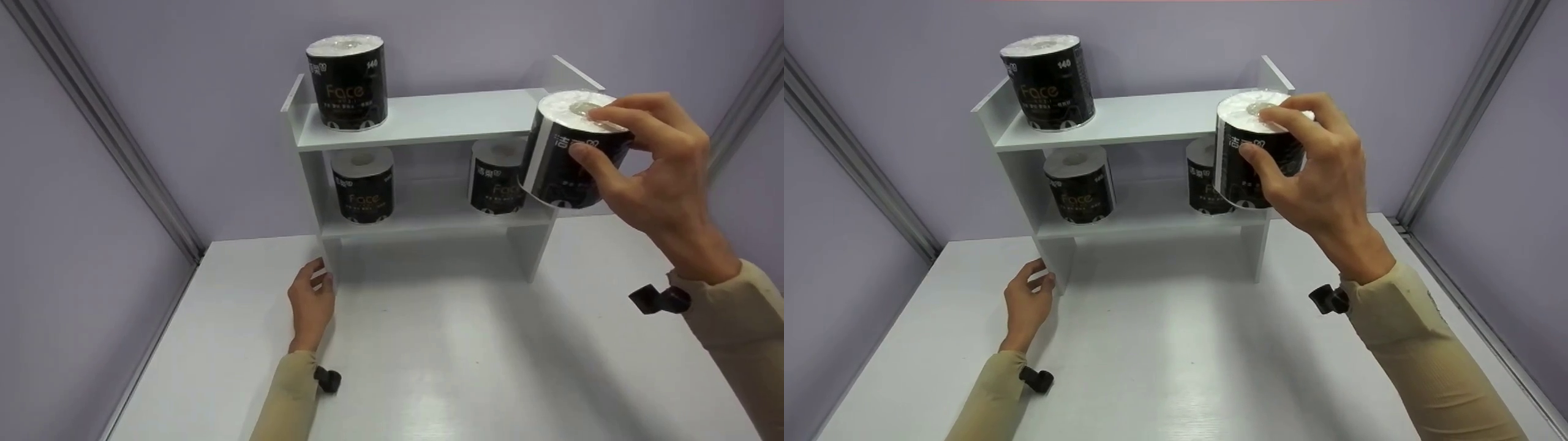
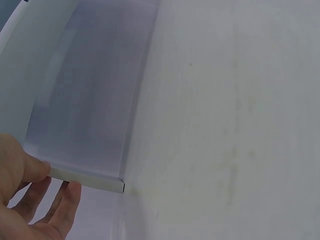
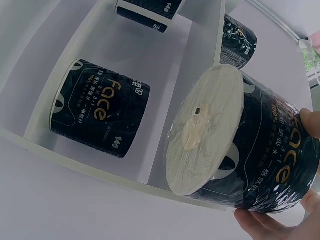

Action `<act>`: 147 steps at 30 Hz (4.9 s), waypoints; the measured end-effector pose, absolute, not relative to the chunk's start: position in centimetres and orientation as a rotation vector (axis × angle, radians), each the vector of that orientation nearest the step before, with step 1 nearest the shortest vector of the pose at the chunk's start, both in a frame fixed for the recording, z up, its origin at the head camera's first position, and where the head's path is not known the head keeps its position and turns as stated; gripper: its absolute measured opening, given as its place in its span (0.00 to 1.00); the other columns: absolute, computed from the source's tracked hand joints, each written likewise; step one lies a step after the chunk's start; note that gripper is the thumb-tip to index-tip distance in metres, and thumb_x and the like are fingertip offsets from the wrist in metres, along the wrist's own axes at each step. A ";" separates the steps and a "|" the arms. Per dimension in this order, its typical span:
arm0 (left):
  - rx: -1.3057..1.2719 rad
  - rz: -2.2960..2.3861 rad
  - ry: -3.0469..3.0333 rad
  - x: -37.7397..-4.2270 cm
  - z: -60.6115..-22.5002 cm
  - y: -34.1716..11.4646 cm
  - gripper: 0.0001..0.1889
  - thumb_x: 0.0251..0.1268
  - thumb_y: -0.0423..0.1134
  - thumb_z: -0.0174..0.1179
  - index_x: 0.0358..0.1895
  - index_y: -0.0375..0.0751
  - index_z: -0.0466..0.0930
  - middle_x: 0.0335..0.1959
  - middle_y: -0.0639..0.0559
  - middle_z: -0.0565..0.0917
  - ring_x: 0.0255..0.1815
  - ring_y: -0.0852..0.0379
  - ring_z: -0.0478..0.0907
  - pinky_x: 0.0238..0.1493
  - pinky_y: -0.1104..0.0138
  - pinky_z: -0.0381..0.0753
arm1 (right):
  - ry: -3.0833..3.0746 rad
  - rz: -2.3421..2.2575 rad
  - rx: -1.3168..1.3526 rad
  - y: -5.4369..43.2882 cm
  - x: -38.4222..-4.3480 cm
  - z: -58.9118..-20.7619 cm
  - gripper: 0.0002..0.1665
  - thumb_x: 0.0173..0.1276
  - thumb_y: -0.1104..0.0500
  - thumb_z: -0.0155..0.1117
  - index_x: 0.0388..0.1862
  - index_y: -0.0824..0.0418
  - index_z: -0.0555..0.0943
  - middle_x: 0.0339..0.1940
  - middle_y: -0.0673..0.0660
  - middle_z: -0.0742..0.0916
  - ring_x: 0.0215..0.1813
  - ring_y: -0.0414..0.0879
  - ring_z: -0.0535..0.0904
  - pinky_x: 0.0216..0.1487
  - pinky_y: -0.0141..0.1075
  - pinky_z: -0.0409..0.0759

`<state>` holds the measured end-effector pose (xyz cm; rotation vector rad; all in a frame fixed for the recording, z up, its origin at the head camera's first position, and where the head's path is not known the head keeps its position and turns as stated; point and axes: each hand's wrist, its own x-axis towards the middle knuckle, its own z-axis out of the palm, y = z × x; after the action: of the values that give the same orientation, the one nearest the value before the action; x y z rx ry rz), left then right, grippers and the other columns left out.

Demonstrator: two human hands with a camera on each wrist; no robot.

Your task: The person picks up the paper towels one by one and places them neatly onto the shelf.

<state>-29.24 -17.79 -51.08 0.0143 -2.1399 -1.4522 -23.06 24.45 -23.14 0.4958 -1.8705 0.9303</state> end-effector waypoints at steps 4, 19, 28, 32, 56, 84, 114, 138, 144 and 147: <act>0.008 -1.461 -2.141 -29.2 -50.8 -17.8 0.18 0.76 0.25 0.60 0.66 0.29 0.80 0.63 0.34 0.84 0.58 0.37 0.86 0.59 0.49 0.89 | -1.870 0.935 0.487 24.6 -23.3 -22.9 0.18 0.56 0.69 0.80 0.47 0.67 0.92 0.46 0.33 0.82 0.49 0.32 0.80 0.48 0.16 0.79; 0.008 -1.455 -2.165 -29.3 -51.1 -17.8 0.19 0.78 0.25 0.60 0.68 0.28 0.78 0.63 0.34 0.83 0.59 0.37 0.86 0.59 0.51 0.89 | -1.906 0.874 0.500 25.2 -24.1 -22.1 0.19 0.59 0.66 0.81 0.50 0.66 0.92 0.47 0.29 0.81 0.50 0.31 0.80 0.48 0.15 0.79; 0.036 -1.456 -2.159 -29.1 -51.1 -17.9 0.19 0.77 0.25 0.60 0.67 0.29 0.79 0.63 0.35 0.83 0.58 0.38 0.87 0.59 0.51 0.89 | -1.907 0.890 0.489 24.7 -24.0 -21.5 0.18 0.59 0.65 0.81 0.50 0.64 0.92 0.46 0.31 0.81 0.50 0.32 0.81 0.47 0.16 0.79; 0.039 -1.468 -2.167 -29.1 -51.0 -17.8 0.19 0.77 0.25 0.59 0.67 0.29 0.79 0.63 0.34 0.83 0.59 0.37 0.86 0.60 0.50 0.89 | -1.922 0.896 0.482 24.5 -23.7 -21.1 0.19 0.60 0.64 0.80 0.51 0.65 0.92 0.47 0.31 0.81 0.51 0.32 0.80 0.47 0.17 0.79; 0.022 -1.495 -2.172 -28.9 -50.9 -18.1 0.20 0.79 0.27 0.59 0.69 0.29 0.77 0.66 0.35 0.82 0.62 0.38 0.85 0.61 0.51 0.88 | -1.923 0.894 0.491 24.4 -24.9 -19.7 0.18 0.61 0.62 0.80 0.51 0.64 0.92 0.47 0.31 0.81 0.52 0.33 0.79 0.44 0.17 0.79; 0.052 -1.487 -2.203 -28.9 -51.0 -17.9 0.20 0.80 0.29 0.59 0.70 0.31 0.77 0.66 0.37 0.82 0.62 0.40 0.84 0.63 0.51 0.87 | -1.919 0.940 0.459 23.1 -25.4 -18.6 0.19 0.60 0.59 0.79 0.50 0.65 0.92 0.45 0.34 0.80 0.52 0.32 0.78 0.44 0.15 0.79; 0.027 -1.476 -2.173 -29.1 -51.0 -18.2 0.19 0.78 0.26 0.60 0.68 0.28 0.78 0.64 0.34 0.82 0.60 0.37 0.85 0.60 0.51 0.88 | -1.915 0.925 0.404 23.0 -28.4 -18.9 0.20 0.60 0.57 0.80 0.52 0.60 0.92 0.46 0.33 0.79 0.51 0.32 0.77 0.43 0.20 0.78; 0.032 -1.491 -2.192 -28.9 -50.9 -18.2 0.20 0.79 0.28 0.59 0.70 0.30 0.77 0.66 0.35 0.81 0.62 0.39 0.85 0.60 0.53 0.88 | -1.921 0.906 0.384 21.6 -30.9 -18.6 0.22 0.60 0.52 0.80 0.53 0.57 0.92 0.47 0.32 0.79 0.54 0.31 0.74 0.48 0.25 0.71; 0.033 -1.494 -2.190 -28.9 -50.8 -18.2 0.20 0.79 0.27 0.58 0.70 0.31 0.77 0.66 0.36 0.81 0.62 0.39 0.85 0.61 0.52 0.88 | -1.933 0.887 0.373 21.5 -31.8 -18.6 0.22 0.61 0.50 0.80 0.53 0.56 0.92 0.49 0.37 0.82 0.55 0.31 0.74 0.56 0.28 0.68; 0.035 -1.501 -2.188 -29.0 -50.8 -18.1 0.20 0.79 0.28 0.59 0.70 0.32 0.77 0.66 0.36 0.81 0.62 0.40 0.84 0.62 0.52 0.88 | -1.936 0.881 0.364 21.5 -32.1 -18.5 0.22 0.61 0.50 0.79 0.54 0.55 0.92 0.50 0.40 0.83 0.56 0.31 0.74 0.56 0.28 0.69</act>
<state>-29.02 -18.09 -50.80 0.0353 -2.1885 -1.5007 -32.12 21.50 -18.54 0.3636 -1.9356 0.8812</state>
